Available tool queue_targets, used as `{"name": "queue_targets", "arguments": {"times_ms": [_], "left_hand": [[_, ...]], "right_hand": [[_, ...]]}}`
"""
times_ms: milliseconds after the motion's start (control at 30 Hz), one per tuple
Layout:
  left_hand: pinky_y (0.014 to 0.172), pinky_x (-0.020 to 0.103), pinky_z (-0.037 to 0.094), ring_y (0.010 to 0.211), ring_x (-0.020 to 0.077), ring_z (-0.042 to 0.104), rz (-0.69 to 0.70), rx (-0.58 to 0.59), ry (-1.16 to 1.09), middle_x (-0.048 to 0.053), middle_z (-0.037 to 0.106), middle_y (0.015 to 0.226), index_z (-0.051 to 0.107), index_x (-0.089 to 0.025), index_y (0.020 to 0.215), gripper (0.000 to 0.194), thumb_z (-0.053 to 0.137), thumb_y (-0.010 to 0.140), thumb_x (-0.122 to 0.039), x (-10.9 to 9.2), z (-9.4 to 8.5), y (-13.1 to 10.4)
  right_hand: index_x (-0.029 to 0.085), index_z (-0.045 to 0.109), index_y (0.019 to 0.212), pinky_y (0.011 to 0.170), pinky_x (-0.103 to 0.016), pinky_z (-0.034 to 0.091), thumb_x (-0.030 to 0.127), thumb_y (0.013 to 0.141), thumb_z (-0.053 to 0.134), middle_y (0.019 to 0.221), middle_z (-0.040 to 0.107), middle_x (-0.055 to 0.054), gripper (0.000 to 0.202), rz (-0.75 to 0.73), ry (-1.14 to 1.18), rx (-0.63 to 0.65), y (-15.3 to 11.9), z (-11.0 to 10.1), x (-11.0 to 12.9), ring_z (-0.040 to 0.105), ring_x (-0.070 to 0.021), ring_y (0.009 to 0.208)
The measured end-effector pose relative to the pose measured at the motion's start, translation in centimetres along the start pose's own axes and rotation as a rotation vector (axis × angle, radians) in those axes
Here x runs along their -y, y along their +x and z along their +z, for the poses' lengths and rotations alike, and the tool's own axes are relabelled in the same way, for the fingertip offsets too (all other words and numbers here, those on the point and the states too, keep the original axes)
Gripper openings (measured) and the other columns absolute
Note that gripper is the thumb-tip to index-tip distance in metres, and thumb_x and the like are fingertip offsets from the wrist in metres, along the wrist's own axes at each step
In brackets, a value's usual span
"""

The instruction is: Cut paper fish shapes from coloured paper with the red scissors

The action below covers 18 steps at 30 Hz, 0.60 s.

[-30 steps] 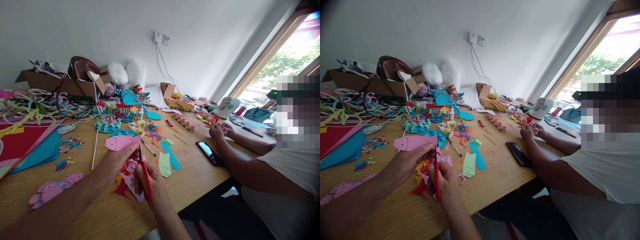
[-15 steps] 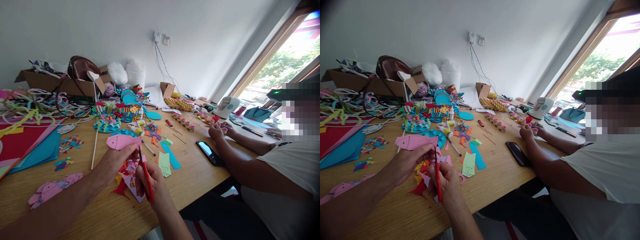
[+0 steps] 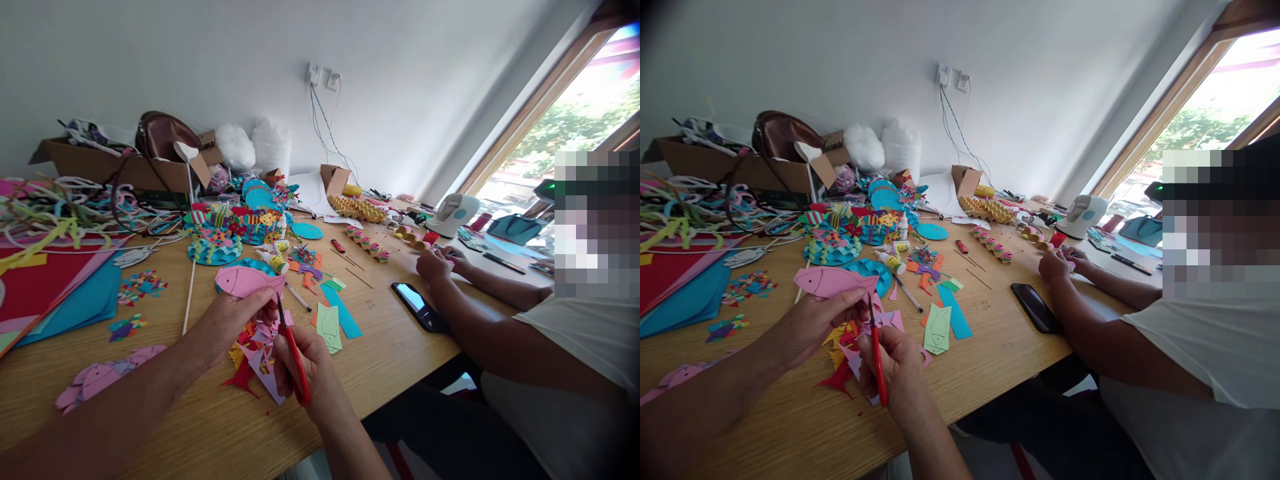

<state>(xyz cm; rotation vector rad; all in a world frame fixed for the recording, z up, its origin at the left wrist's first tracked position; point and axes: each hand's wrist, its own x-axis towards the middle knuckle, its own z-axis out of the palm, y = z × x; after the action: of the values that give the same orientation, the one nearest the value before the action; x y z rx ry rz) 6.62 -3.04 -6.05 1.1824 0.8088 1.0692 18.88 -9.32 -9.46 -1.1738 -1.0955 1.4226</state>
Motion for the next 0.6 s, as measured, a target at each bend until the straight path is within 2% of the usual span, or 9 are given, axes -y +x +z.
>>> {"name": "queue_targets", "arguments": {"times_ms": [300, 600], "left_hand": [[0.054, 0.023, 0.044, 0.054, 0.014, 0.056, 0.037, 0.063, 0.099, 0.001, 0.064, 0.056, 0.066, -0.016, 0.059, 0.018, 0.06, 0.073, -0.026, -0.7, -0.2, -0.2], [0.053, 0.024, 0.047, 0.051, 0.0141, 0.057, -0.021, 0.075, 0.097, 0.002, 0.064, 0.052, 0.067, -0.015, 0.055, 0.015, 0.063, 0.068, -0.024, -1.5, -0.3, -0.3]], "right_hand": [[0.018, 0.046, 0.059, 0.031, -0.016, 0.028, 0.07, 0.065, 0.062, 0.038, 0.049, 0.005, 0.054, 0.0, -0.022, 0.014, 0.0, -0.3, 0.1, 0.039, -0.0054, 0.031], [0.018, 0.046, 0.057, 0.03, -0.015, 0.026, 0.072, 0.065, 0.06, 0.038, 0.047, 0.005, 0.056, 0.007, -0.075, 0.015, -0.1, -0.4, -0.2, 0.038, -0.0049, 0.03]]}}
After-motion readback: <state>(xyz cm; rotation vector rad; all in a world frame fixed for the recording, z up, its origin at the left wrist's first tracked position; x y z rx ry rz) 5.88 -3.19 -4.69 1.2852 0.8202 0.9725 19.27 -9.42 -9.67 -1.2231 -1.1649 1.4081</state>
